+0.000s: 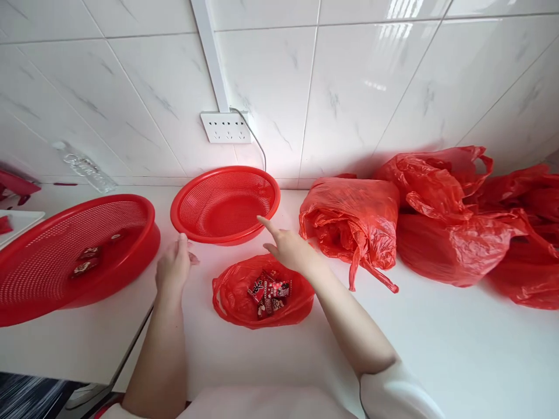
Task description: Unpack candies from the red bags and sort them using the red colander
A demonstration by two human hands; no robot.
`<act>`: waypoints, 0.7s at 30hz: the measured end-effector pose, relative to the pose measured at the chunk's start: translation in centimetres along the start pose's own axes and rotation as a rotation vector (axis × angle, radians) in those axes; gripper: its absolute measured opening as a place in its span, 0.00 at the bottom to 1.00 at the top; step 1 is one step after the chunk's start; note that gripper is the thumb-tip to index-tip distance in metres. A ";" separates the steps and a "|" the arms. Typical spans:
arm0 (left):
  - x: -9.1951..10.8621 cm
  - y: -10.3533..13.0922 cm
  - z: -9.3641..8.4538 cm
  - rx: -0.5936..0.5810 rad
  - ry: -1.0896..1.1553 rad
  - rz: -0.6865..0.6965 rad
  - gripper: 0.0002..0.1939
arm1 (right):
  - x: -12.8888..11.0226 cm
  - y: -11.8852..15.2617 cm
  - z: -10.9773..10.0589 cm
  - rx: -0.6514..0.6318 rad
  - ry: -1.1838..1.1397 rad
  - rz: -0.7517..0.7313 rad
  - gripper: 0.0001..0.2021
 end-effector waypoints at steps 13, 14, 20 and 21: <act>-3.6 -2.8 -2.0 0.373 -0.262 0.008 0.28 | 2.9 -2.5 4.7 0.492 -0.427 -0.022 0.13; -3.3 -2.5 -1.3 0.342 -0.247 0.029 0.28 | 2.6 -2.4 4.0 0.507 -0.442 -0.054 0.13; -1.1 0.0 1.2 0.222 -0.020 0.118 0.31 | 1.2 -1.7 0.8 0.629 -0.502 -0.048 0.16; -0.7 0.4 1.1 0.224 0.041 0.127 0.31 | 1.0 -1.5 0.3 0.651 -0.516 -0.042 0.16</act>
Point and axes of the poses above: each hand's wrist, its own y-axis away from the middle knuckle, its own z-axis out of the palm, x = y × z, the point moved 3 cm from there along -y, towards the middle knuckle, and after that the axes turned 15 degrees about x, right-handed, at the moved point
